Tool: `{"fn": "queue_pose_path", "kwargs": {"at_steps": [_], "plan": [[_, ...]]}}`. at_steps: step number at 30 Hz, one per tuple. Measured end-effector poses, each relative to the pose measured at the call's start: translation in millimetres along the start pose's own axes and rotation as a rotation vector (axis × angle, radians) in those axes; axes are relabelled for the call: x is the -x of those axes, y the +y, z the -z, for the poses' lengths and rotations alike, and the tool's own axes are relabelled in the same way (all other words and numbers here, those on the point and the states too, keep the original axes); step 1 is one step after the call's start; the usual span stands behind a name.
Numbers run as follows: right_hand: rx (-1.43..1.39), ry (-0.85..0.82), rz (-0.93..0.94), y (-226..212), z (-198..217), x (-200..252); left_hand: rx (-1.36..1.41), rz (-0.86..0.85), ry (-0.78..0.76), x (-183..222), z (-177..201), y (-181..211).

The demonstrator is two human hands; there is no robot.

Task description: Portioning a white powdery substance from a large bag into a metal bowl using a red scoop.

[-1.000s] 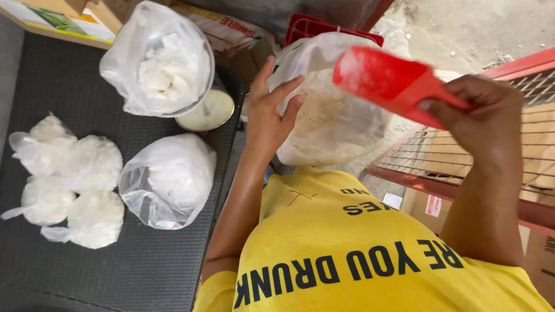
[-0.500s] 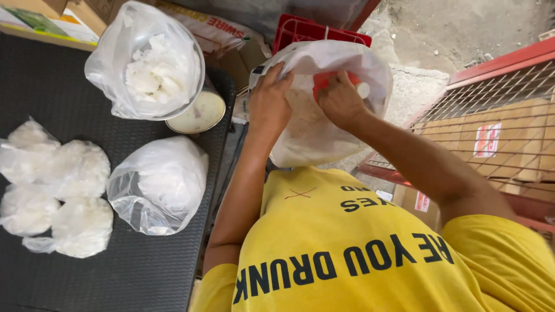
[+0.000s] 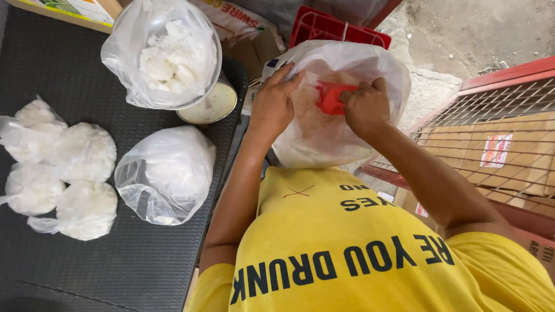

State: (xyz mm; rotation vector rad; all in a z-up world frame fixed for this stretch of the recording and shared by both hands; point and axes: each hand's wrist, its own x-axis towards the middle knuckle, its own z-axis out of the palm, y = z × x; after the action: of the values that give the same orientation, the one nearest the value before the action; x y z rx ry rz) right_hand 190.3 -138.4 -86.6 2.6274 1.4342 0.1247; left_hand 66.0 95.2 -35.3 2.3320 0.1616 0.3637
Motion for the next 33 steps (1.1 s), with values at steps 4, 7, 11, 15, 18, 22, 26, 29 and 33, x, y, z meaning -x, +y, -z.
{"fn": "queue_pose_path", "kwargs": {"at_steps": [4,7,11,15,18,22,26,29,33], "plan": [[-0.144,0.108,-0.064,-10,-19,-1,-0.005,0.004,-0.02,0,1,2],[-0.215,0.15,-0.126,-13,-19,0,-0.002,0.003,-0.026,-2,1,2],[-0.274,0.182,-0.166,-17,-16,6,-0.037,-0.011,-0.028,-5,2,5],[-0.262,0.169,-0.194,-18,-18,5,-0.036,-0.005,-0.054,-6,0,10],[-0.351,0.224,-0.216,-17,-11,16,-0.053,-0.011,-0.051,-6,-2,9],[-0.477,0.208,-0.265,-25,-7,17,-0.06,-0.024,-0.033,-4,-7,5],[-0.524,0.222,-0.245,-37,-26,4,-0.069,-0.008,-0.058,-5,-6,10],[-0.563,0.279,-0.207,-34,-28,7,-0.068,-0.024,-0.039,-3,-5,6],[-0.749,0.224,-0.286,-21,-17,27,-0.054,0.002,-0.008,-3,-7,5]]}}
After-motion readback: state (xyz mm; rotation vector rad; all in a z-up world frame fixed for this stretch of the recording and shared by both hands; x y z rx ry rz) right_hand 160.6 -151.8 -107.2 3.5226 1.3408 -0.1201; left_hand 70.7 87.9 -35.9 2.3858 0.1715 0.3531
